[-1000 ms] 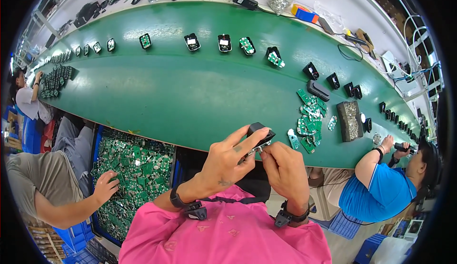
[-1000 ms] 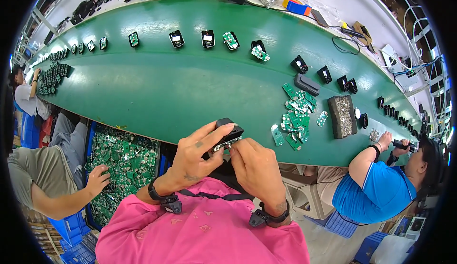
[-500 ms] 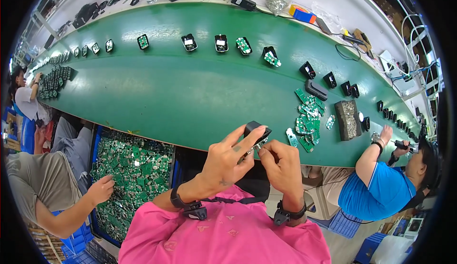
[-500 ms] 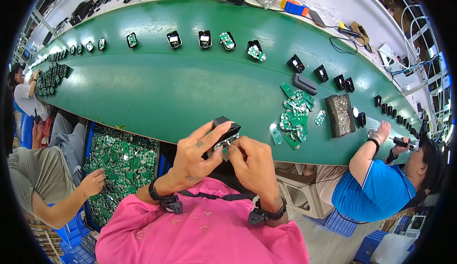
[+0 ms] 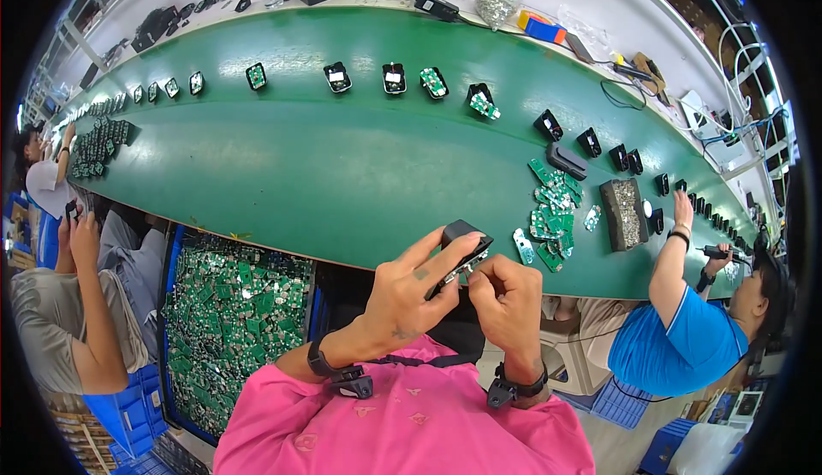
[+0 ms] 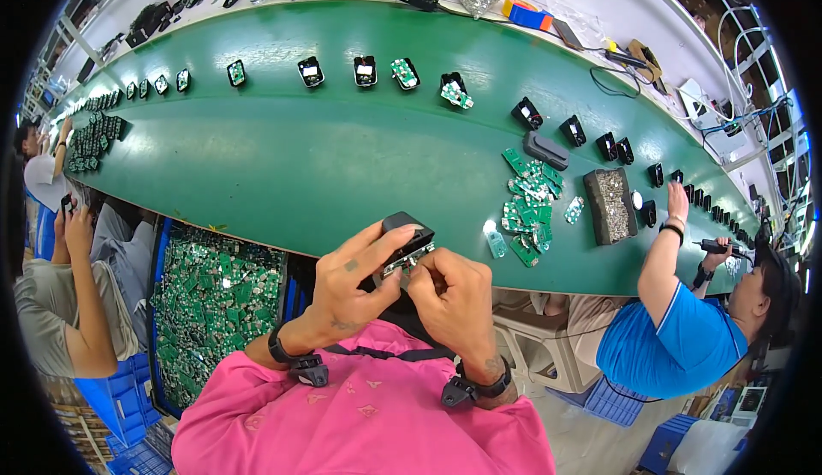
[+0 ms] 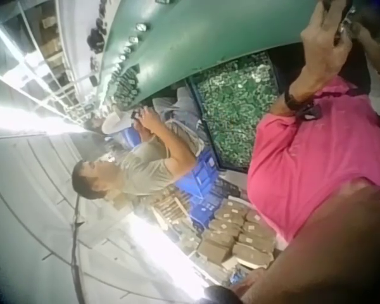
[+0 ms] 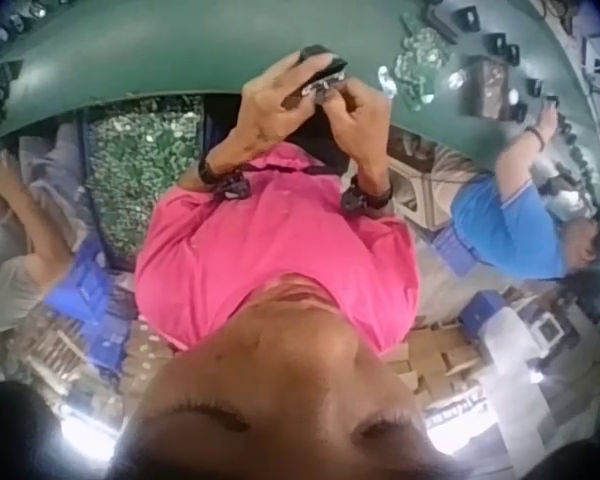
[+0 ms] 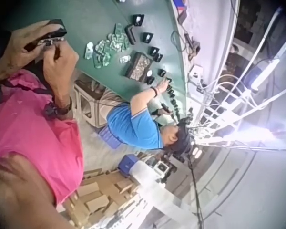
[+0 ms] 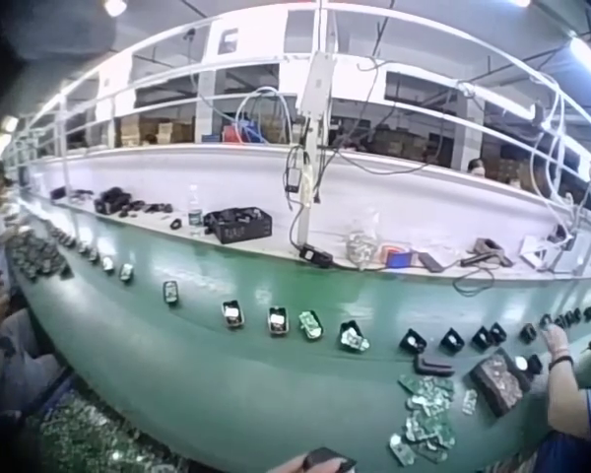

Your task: The person assembles electronic devices by hand, picking up a black plastic housing and a green circuit board, fitting the board into the housing, and pressing them together. The person then places the assembled unit onto the green workbench and repeats the process.

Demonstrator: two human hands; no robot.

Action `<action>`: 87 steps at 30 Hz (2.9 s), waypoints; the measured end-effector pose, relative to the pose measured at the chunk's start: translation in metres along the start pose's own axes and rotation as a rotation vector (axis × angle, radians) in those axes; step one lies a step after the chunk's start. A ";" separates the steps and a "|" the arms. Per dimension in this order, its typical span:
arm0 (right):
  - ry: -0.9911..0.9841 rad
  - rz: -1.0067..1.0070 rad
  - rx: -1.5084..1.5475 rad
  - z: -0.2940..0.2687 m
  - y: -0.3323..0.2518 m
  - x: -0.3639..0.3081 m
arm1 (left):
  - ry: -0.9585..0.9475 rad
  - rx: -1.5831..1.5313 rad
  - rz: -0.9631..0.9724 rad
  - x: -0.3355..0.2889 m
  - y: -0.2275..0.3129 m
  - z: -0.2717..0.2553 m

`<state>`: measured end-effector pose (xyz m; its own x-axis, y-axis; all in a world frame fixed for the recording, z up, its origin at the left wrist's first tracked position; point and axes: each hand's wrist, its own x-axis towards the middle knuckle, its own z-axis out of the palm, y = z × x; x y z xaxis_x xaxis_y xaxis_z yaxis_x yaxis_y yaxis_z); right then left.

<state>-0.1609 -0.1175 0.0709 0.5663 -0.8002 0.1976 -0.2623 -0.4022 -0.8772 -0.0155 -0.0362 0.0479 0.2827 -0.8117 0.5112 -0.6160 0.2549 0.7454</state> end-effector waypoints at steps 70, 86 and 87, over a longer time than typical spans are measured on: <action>0.099 0.200 0.425 0.011 0.023 -0.031 | 0.061 -0.491 -0.219 -0.028 -0.039 0.045; 0.155 0.259 0.227 0.011 0.048 -0.019 | -0.245 -0.771 -0.585 -0.016 -0.009 0.022; 0.159 0.264 0.191 0.013 0.045 -0.020 | -0.243 -0.768 -0.611 -0.017 -0.008 0.022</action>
<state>-0.1743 -0.1140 0.0220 0.3655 -0.9308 0.0059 -0.2244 -0.0942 -0.9699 -0.0322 -0.0360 0.0240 0.1807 -0.9796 -0.0876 0.2486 -0.0407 0.9678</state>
